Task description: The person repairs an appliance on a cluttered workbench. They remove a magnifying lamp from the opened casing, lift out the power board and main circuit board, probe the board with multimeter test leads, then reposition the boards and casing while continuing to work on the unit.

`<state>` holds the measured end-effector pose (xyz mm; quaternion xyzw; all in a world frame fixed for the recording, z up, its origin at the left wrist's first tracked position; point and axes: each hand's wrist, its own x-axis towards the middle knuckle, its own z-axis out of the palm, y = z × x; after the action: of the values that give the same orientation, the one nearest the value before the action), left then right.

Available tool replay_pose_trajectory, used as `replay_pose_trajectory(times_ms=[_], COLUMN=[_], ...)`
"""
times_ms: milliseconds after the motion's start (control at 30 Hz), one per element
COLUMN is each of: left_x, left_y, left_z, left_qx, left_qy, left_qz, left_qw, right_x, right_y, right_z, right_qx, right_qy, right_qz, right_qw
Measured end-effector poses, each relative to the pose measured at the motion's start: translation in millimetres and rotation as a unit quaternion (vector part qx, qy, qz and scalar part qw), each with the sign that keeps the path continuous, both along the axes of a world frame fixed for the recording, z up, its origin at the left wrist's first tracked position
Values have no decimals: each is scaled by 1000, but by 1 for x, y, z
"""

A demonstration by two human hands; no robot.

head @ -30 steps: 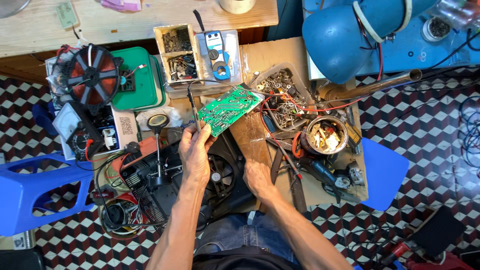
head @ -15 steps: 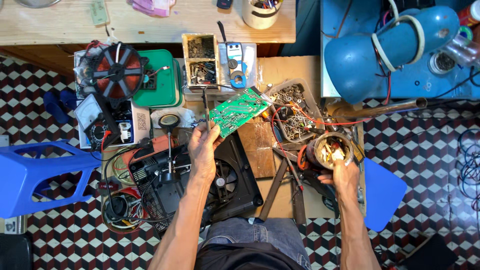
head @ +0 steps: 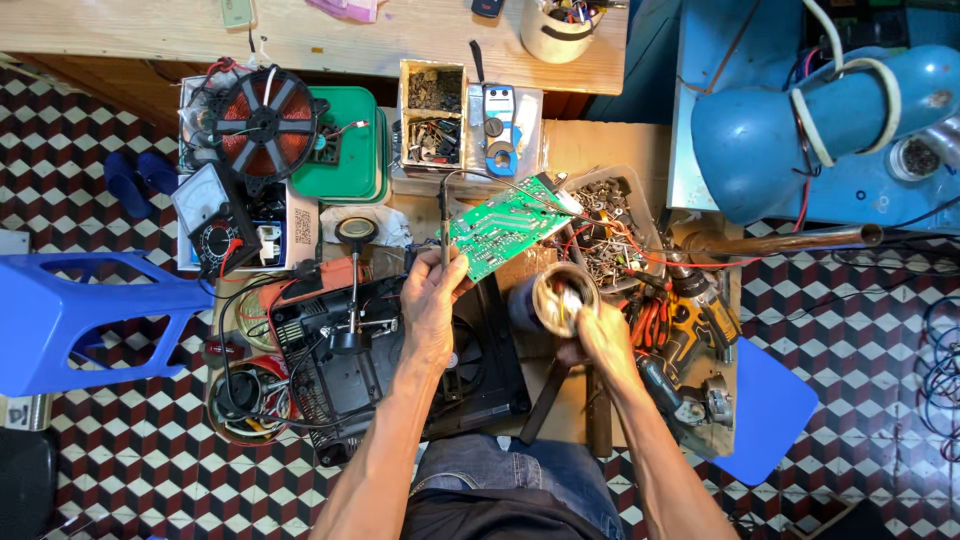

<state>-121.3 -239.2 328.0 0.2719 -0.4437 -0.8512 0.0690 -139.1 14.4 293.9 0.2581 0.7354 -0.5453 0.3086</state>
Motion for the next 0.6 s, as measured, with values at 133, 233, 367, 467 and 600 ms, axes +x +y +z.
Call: replay_pose_trajectory(times_ms=[133, 233, 367, 467, 600], left_x=[9, 17, 33, 44, 49], left_y=[8, 19, 32, 36, 41], left_z=[-3, -8, -24, -42, -61], left_qx=[-4, 6, 10, 2, -26], left_qy=[-4, 0, 9, -3, -19], left_qz=[-1, -24, -53, -79, -104], left_qw=[1000, 1000, 999, 997, 994], right_x=[-24, -29, -30, -22, -13], right_y=[-31, -32, -14, 1, 4], right_z=[-16, -16, -7, 3, 11], right_qx=[127, 57, 1, -165, -265], right_qy=[125, 48, 30, 63, 109], right_qz=[118, 117, 51, -72, -106], right_qw=[977, 990, 998, 982, 952])
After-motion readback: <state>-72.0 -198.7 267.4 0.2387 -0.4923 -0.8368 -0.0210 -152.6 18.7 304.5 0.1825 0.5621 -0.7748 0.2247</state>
